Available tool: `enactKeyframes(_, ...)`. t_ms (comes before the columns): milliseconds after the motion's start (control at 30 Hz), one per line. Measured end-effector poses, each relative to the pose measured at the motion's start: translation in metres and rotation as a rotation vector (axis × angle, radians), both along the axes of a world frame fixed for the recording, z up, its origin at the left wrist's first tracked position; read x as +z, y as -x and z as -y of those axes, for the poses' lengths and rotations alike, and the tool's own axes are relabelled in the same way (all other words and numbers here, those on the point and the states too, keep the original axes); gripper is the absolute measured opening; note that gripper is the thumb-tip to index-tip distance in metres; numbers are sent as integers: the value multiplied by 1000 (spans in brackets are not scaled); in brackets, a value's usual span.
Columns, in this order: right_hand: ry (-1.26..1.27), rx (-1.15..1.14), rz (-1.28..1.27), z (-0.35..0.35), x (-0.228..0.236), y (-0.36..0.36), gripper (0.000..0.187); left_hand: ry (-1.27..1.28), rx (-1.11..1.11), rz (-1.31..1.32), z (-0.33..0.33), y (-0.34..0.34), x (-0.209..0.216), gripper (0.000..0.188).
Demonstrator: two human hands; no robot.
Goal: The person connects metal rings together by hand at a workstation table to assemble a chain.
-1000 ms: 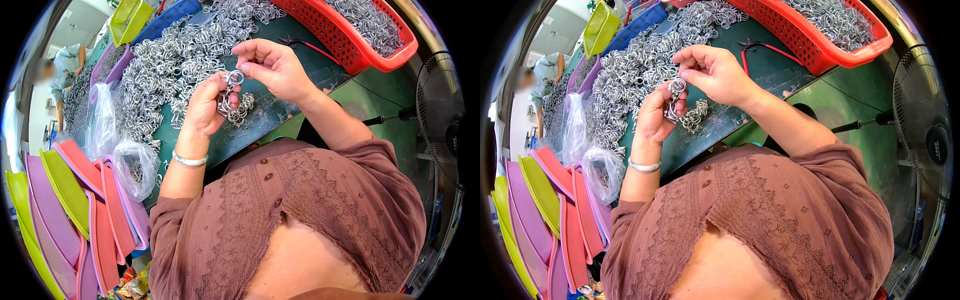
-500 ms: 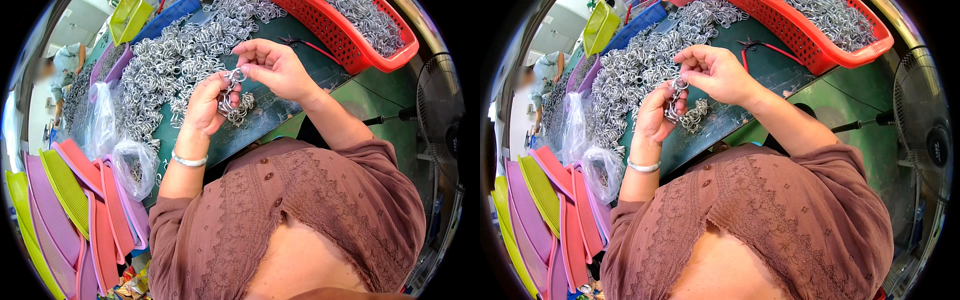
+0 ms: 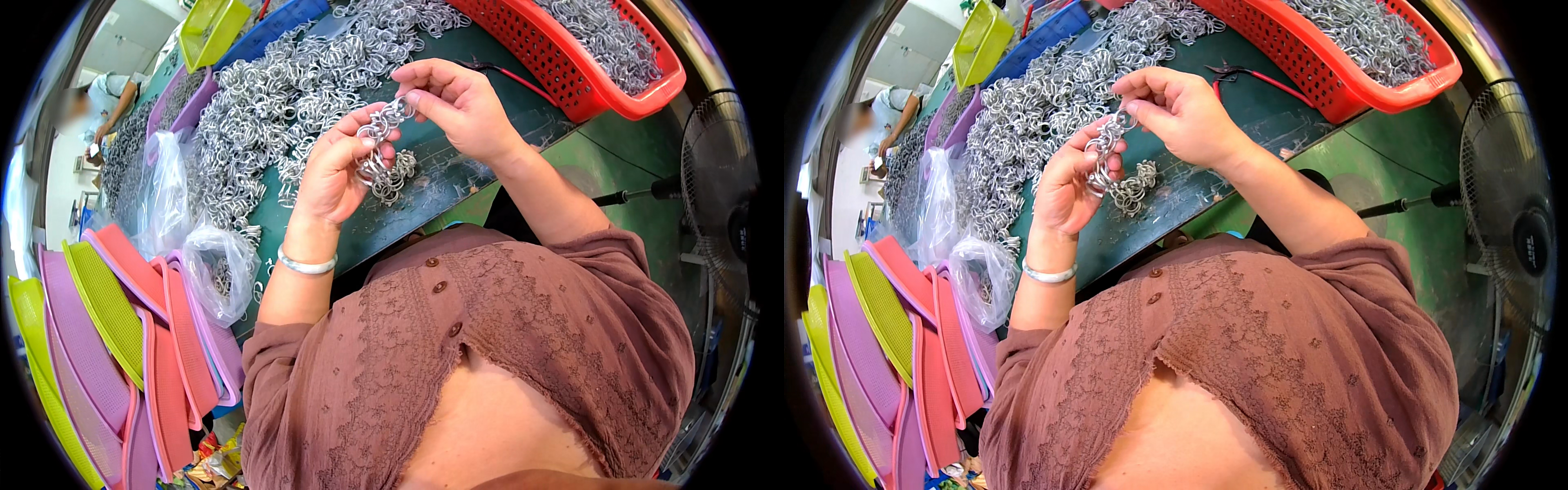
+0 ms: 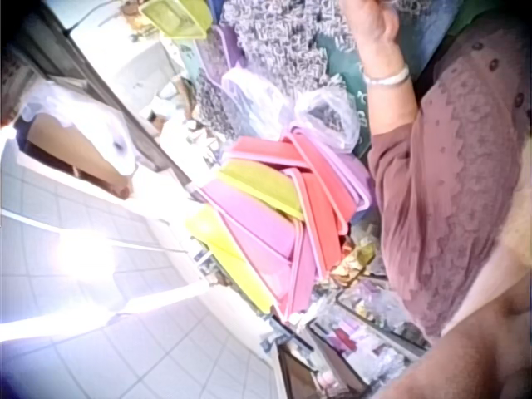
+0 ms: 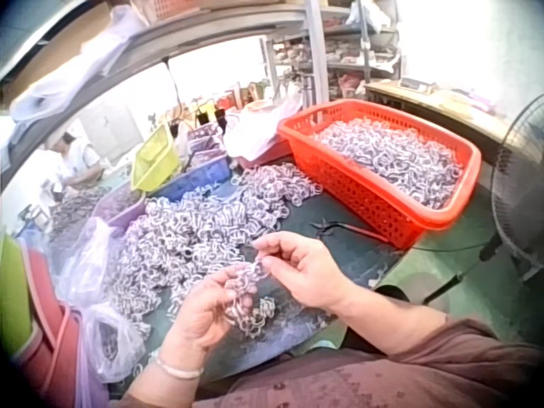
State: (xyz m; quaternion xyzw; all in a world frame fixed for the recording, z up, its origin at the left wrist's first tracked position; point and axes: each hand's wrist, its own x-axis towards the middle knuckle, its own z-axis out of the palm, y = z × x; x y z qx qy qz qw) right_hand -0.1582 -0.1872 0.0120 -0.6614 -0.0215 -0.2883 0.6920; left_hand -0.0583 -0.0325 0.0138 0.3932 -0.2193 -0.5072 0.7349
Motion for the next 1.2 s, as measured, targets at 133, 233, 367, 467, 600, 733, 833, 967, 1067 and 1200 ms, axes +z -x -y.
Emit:
enactKeyframes(133,-33,-8,2,1,-1,-1,22,-31,24,99,-2,0,1,42)
enactKeyframes(233,-55,33,23,3,-2,-1,22,-72,94,238,0,4,1,43)
enactKeyframes(367,-94,117,-41,5,-3,0,24,-69,212,418,2,10,1,41)
enactKeyframes(467,-77,163,-56,2,-1,1,29,-64,240,523,3,12,1,41)
enactKeyframes(600,45,148,2,-1,-8,-1,34,-27,310,605,7,15,2,41)
enactKeyframes(733,111,95,-1,-3,-4,2,33,-57,393,869,5,14,-7,41)
enactKeyframes(833,125,63,40,-3,-6,1,31,-52,418,994,5,15,-10,43)
enactKeyframes(967,186,66,31,-1,-4,3,33,-37,430,1046,5,14,-12,45)
enactKeyframes(1067,174,71,53,-3,-3,3,33,-38,426,1052,4,15,-10,45)
enactKeyframes(1200,162,55,68,-3,-4,3,32,-15,447,1078,5,14,-11,43)
